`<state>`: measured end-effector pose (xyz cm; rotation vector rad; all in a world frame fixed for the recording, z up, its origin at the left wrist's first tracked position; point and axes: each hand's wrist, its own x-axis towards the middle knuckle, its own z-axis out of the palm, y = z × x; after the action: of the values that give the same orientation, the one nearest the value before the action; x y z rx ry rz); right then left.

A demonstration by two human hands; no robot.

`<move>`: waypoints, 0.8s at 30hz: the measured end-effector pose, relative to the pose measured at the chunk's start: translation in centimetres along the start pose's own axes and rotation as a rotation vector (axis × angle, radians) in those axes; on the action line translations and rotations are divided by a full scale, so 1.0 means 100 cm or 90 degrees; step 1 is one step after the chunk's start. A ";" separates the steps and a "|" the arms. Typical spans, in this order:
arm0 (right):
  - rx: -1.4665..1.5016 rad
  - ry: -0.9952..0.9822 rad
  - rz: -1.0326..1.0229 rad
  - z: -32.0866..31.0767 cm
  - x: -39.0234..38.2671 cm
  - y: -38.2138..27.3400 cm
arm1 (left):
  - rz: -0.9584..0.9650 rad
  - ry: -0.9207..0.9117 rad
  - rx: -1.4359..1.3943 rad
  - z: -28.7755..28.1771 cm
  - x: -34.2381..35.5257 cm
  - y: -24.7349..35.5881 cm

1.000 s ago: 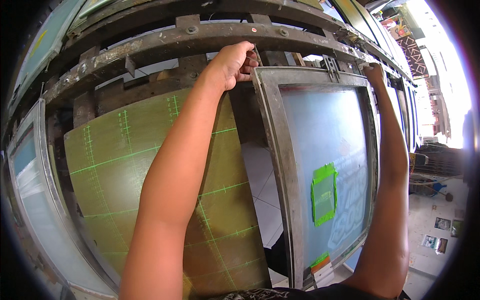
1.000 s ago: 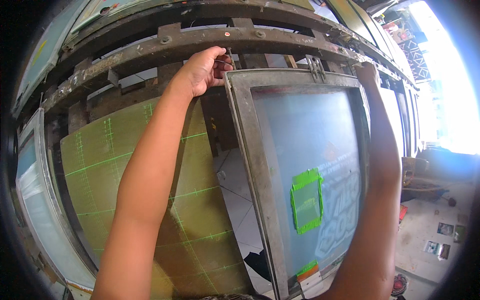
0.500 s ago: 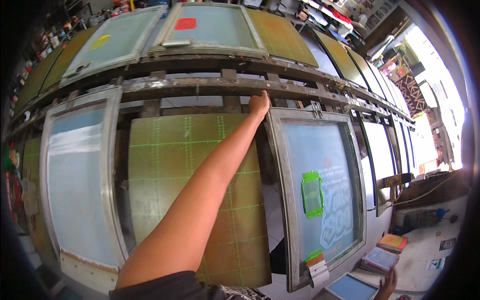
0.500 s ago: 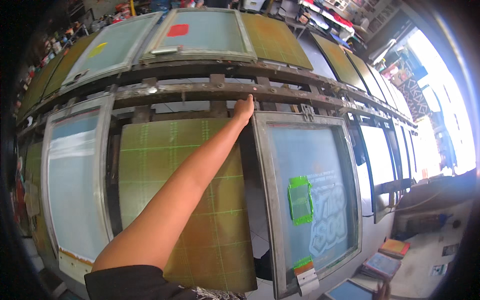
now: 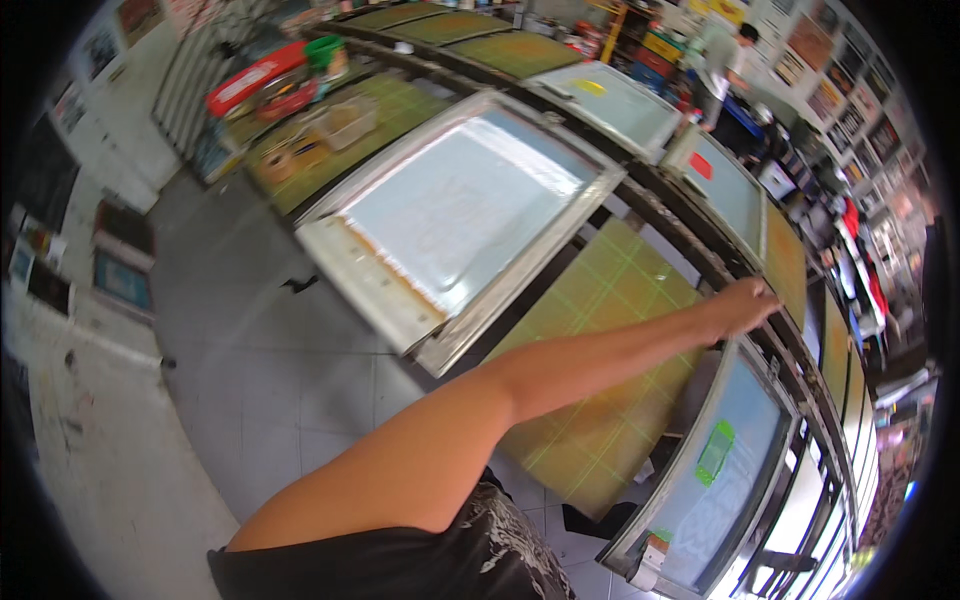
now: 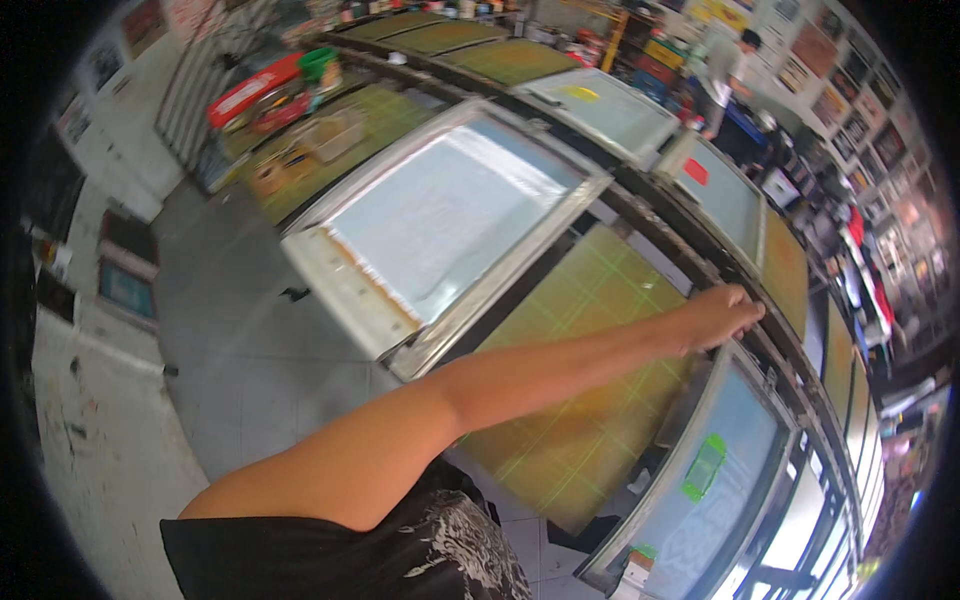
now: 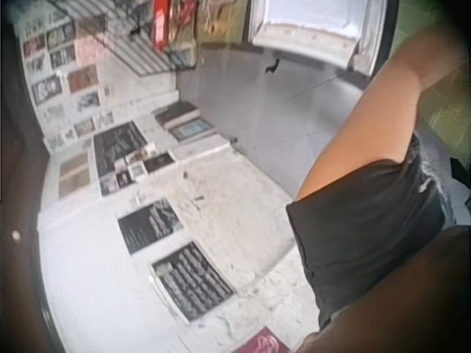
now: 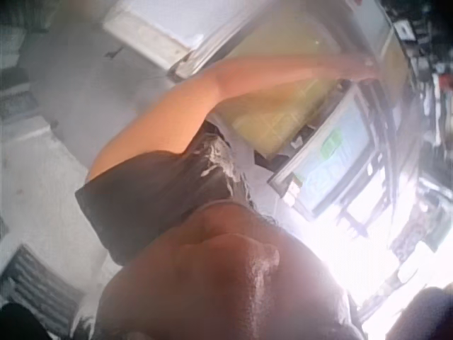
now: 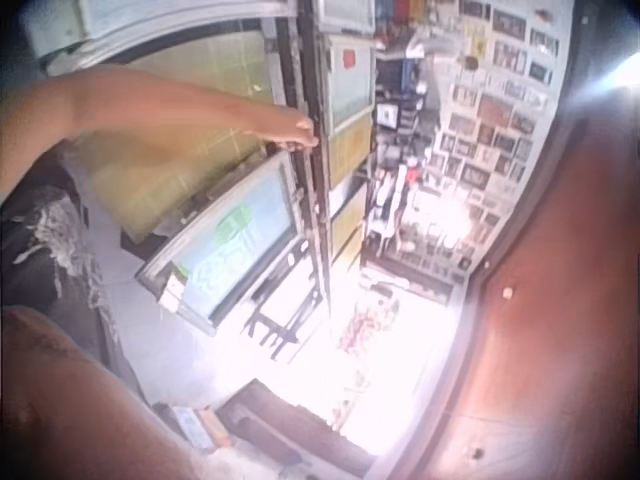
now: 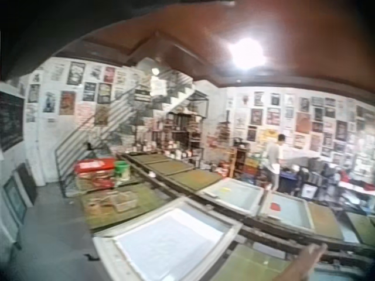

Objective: The person aligns a screen over a garment, applies green ink across it with a squeegee to print a design, dries the ink using a handheld heat gun, and uses a wrench to adjust the screen frame at a screen printing station.

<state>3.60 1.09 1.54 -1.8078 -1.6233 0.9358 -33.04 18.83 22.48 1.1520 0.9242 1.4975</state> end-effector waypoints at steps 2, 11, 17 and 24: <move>0.001 -0.054 -0.054 0.019 0.000 -0.006 | 0.121 -0.009 -0.071 0.002 -0.089 0.011; -0.142 -0.367 0.009 0.116 -0.186 0.046 | -0.291 0.273 0.152 -0.134 -0.562 -0.066; -0.221 -0.591 -0.080 0.256 -0.266 -0.002 | -0.414 0.990 0.008 -0.252 -0.879 -0.092; -0.114 -0.726 -0.490 0.494 -0.373 -0.280 | -0.404 1.006 0.107 -0.347 -1.022 -0.039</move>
<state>-53.81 -34.94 -2.01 -0.4575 -2.8054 1.5333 -59.98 -80.08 -11.47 -0.5297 2.1707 1.5955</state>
